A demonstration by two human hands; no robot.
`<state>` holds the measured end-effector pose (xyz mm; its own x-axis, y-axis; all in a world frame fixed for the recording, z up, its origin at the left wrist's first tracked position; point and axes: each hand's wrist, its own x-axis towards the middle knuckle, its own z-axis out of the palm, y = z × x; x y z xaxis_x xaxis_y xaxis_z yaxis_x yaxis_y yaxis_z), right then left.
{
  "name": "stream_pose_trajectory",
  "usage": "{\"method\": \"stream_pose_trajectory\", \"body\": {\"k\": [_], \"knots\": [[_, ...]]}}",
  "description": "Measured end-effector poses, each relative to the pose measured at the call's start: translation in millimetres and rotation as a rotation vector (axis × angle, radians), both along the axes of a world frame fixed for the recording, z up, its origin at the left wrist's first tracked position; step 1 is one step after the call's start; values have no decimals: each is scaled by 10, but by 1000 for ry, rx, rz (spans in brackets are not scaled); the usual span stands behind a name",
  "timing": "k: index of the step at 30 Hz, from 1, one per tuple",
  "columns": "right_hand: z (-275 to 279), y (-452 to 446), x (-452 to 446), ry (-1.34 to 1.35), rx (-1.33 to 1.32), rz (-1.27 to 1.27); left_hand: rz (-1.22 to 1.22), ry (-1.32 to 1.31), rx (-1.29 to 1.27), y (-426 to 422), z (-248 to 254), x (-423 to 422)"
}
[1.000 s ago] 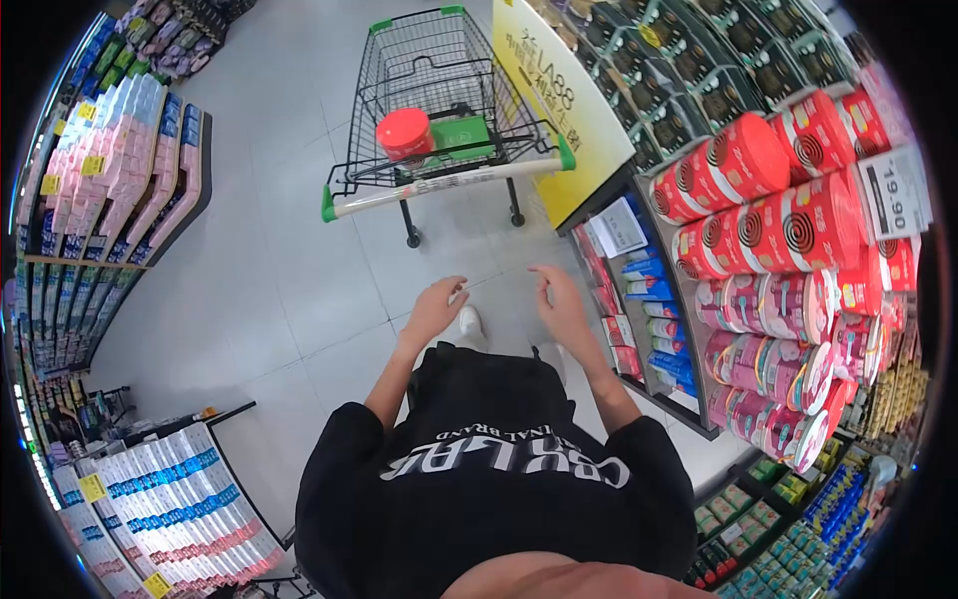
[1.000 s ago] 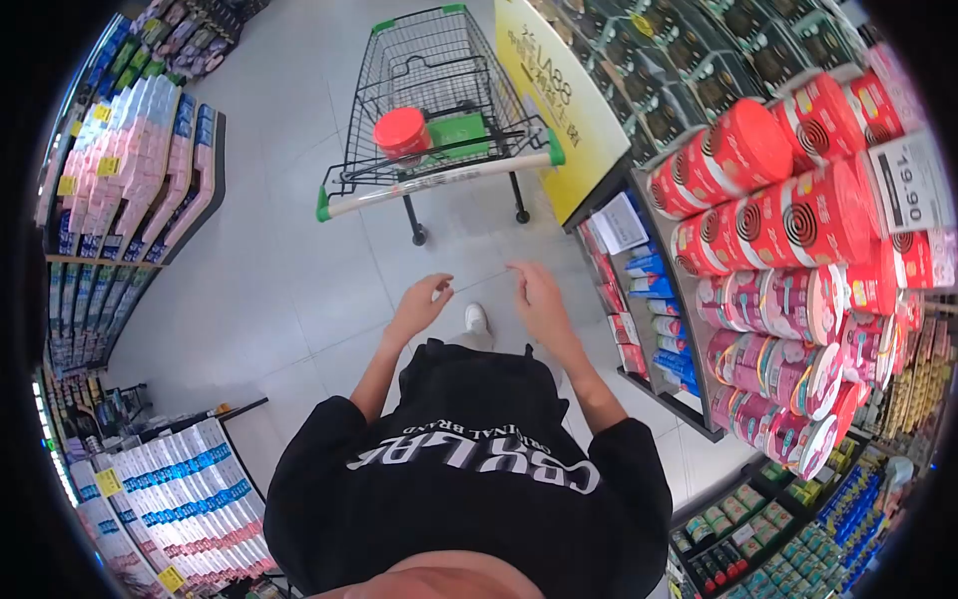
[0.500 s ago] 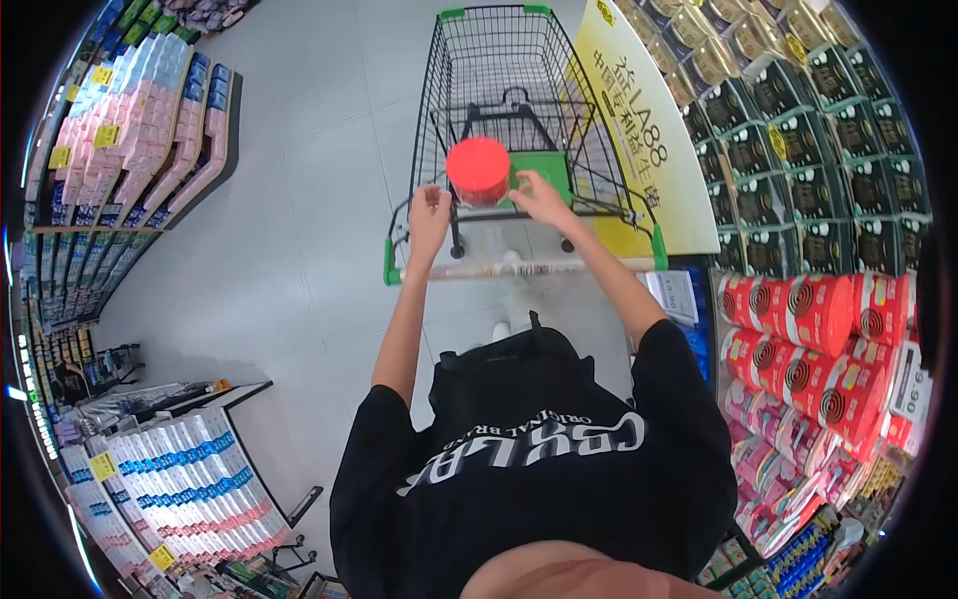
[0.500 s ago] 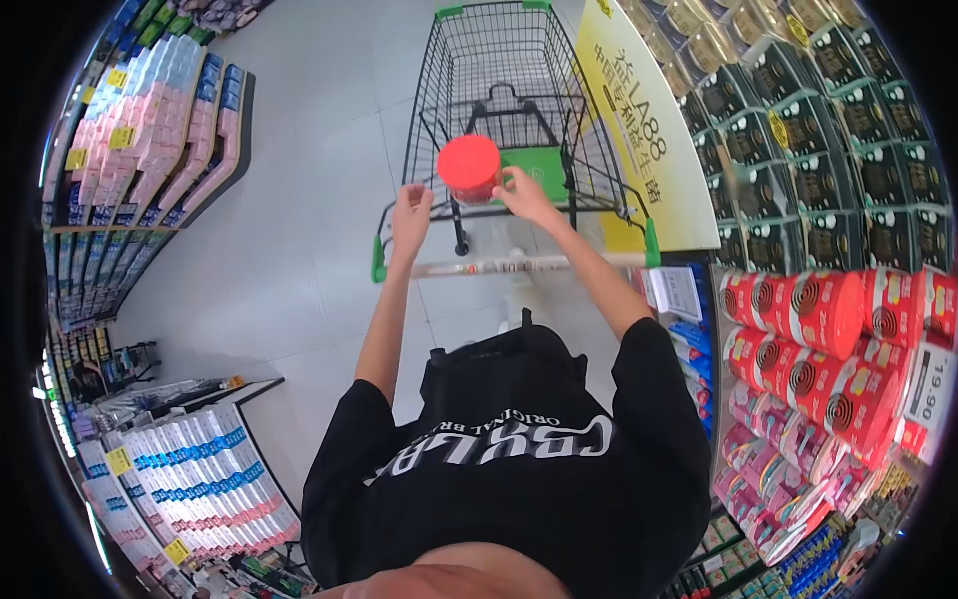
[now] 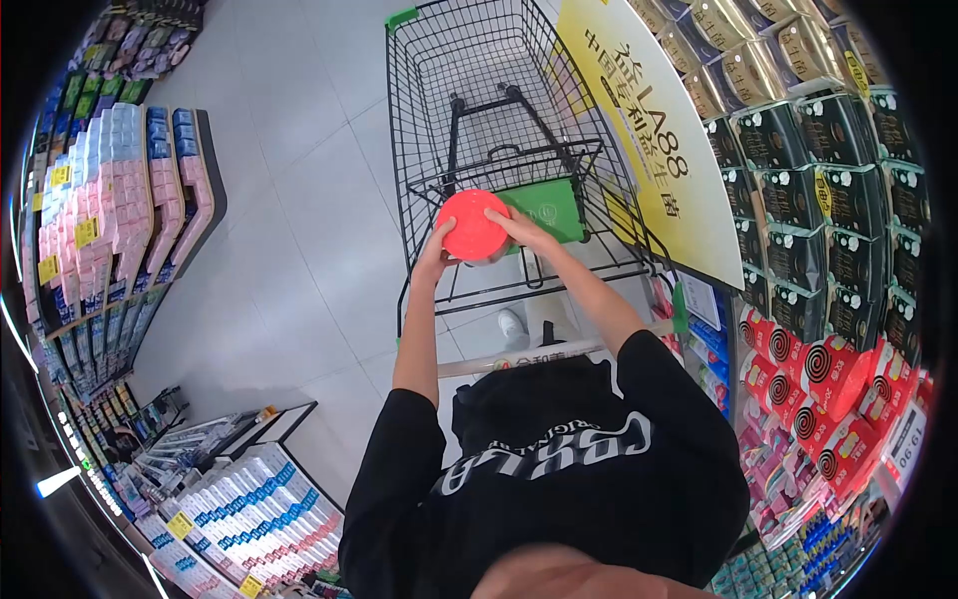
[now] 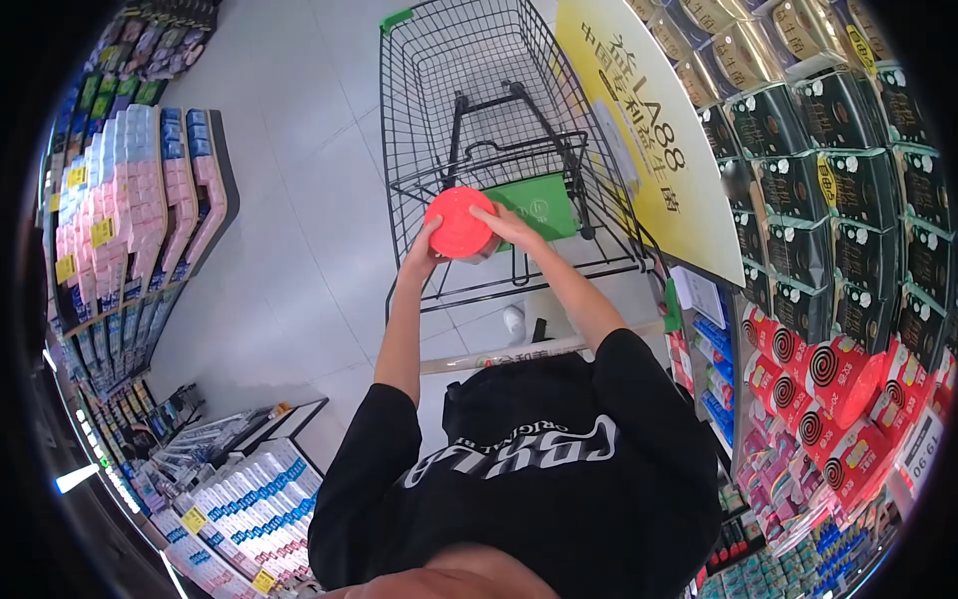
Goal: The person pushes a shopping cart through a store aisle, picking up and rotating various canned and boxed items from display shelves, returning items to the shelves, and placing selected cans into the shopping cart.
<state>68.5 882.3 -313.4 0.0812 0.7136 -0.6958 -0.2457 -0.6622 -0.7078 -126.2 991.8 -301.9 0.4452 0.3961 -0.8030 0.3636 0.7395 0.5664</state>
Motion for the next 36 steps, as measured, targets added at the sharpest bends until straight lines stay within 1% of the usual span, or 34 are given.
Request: {"method": "stream_pose_trajectory", "body": {"k": [2,4,5,6,9,10,12,13,14,17,18,21,22,23,25,26,28,30,32,35,36], "knots": [[90,-27,-36,4,47,8,-23,7,21,36,210,-28],[442,-108,-10,18,99,0,-74,-46,-17,129,450,-84],[608,-198,-19,-24,194,-13,-100,-75,-36,134,614,-95],[764,-311,-31,-69,289,-29,-141,-82,40,81,896,-58],[1319,-690,-149,-231,545,-78,-261,-273,91,-8,1348,-79],[1503,-848,-221,-293,618,-95,-259,-248,122,-182,1674,-22],[1887,-1169,-407,-240,597,-231,-371,-209,322,-414,1842,-60],[1994,-1317,-506,-217,588,-307,-431,-197,425,-525,1922,-65],[2005,-1491,-625,-332,635,-370,-399,-290,544,-764,2135,-42],[2399,-1948,-1107,-184,718,-764,-409,-541,440,-1220,2113,-131],[2458,-2105,-1238,-262,722,-817,-310,-676,243,-1463,2202,-143],[2817,-2496,-1612,-338,760,-1005,-281,-708,69,-2003,2467,-264],[2940,-2617,-1742,-357,762,-1063,-239,-712,78,-2117,2356,-240],[3000,-2743,-1858,-428,735,-1081,-266,-762,49,-2216,2339,-260],[3100,-2971,-2041,-566,676,-1117,-377,-789,-21,-2383,2461,-312],[3151,-3062,-2116,-526,718,-1145,-413,-794,-40,-2482,2518,-312],[3138,-3207,-2250,-589,724,-1213,-462,-791,-59,-2606,2615,-333],[3174,-3311,-2333,-590,728,-1250,-486,-793,-59,-2717,2650,-319],[3118,-3388,-2395,-658,724,-1312,-531,-796,-55,-2783,2624,-307],[3100,-3549,-2439,-697,644,-1348,-664,-843,212,-2943,2588,-252],[3106,-3621,-2434,-701,609,-1350,-732,-915,468,-3018,2699,-258]]}}
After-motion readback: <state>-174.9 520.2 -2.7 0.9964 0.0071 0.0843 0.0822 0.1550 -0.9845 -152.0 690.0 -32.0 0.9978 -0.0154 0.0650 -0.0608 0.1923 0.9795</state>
